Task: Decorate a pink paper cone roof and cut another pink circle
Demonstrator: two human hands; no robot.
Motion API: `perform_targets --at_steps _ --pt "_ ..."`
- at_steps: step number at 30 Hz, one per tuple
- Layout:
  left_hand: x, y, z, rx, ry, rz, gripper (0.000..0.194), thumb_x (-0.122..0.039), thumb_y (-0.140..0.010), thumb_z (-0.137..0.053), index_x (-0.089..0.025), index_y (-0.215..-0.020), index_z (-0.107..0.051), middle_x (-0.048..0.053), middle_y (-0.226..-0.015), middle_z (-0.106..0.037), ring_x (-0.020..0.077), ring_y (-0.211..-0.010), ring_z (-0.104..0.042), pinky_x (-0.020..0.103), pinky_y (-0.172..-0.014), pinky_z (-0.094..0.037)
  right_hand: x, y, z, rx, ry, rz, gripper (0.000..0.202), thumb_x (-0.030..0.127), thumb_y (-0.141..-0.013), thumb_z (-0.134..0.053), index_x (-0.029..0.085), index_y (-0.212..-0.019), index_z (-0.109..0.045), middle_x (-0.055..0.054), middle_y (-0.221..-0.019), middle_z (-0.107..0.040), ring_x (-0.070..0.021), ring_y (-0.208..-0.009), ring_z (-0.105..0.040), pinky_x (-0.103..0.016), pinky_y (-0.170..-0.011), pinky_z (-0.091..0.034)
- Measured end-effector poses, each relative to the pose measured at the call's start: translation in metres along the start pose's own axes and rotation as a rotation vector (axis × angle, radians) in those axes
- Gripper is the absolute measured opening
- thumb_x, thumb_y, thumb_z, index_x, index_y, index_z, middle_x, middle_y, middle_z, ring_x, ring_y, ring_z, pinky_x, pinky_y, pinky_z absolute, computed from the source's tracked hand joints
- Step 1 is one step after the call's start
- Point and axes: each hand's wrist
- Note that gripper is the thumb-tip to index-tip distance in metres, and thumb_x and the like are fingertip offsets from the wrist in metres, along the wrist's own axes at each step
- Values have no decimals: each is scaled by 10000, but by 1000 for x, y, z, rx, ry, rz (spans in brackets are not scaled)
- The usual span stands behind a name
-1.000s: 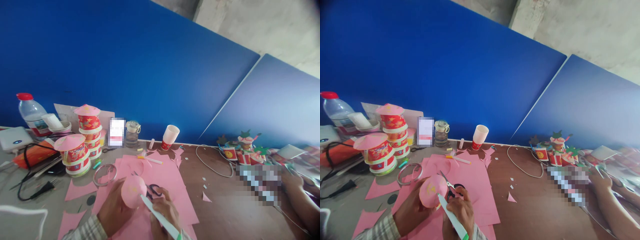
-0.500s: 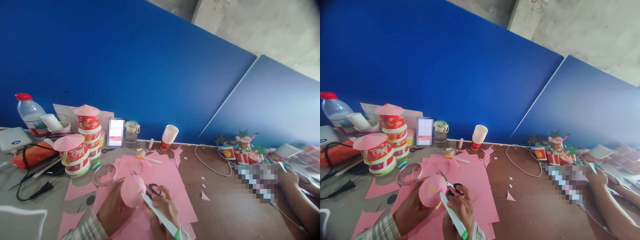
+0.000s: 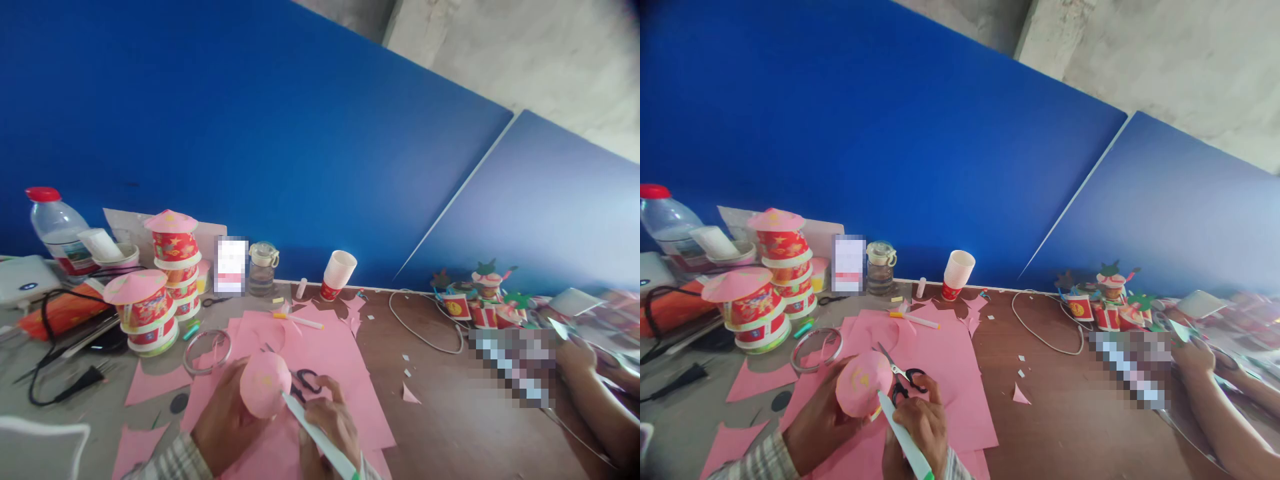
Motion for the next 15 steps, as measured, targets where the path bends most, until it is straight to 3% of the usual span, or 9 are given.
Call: perform_targets --at_steps 3,8,11,14,15 --pt "1 1 0 8 6 11 583 -312 -430 -752 -311 -967 -525 0 -944 -574 246 -899 -539 378 -763 -508 12 -6 -2 -106 -2 41 168 89 -732 -521 210 -626 -472 117 -430 -538 -59 -266 -489 -349 -694 -569" --pt "2 1 2 39 8 1 633 -294 -406 -767 -312 -985 -511 -3 -952 -577 251 -909 -530 387 -778 -496 28 -13 -8 -226 13 -31 211 134 -763 -531 206 -580 -455 116 -416 -521 -60 -264 -484 -345 -671 -567" --pt "1 0 2 41 11 -6 617 -307 -423 -758 -313 -988 -512 0 -953 -575 252 -910 -529 390 -775 -494 25 -15 -6 -226 66 -53 282 165 -826 -485 203 -551 -442 112 -401 -524 -63 -287 -509 -344 -679 -563" --pt "0 0 2 25 14 -5 593 -318 -433 -744 -309 -982 -520 2 -946 -573 254 -908 -532 389 -770 -495 20 -16 -2 -109 53 116 288 200 -851 -466 205 -563 -467 108 -411 -559 -60 -282 -514 -310 -655 -571" --pt "0 0 1 21 15 -2 585 -323 -432 -742 -308 -976 -525 3 -943 -574 255 -905 -535 388 -767 -496 20 -17 -2 -116 51 108 274 191 -839 -485 206 -566 -467 105 -413 -567 -66 -286 -519 -311 -648 -572"
Point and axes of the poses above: each hand's wrist, its own y-axis away from the middle knuckle, its own z-axis out of the back of the hand, x = y × z
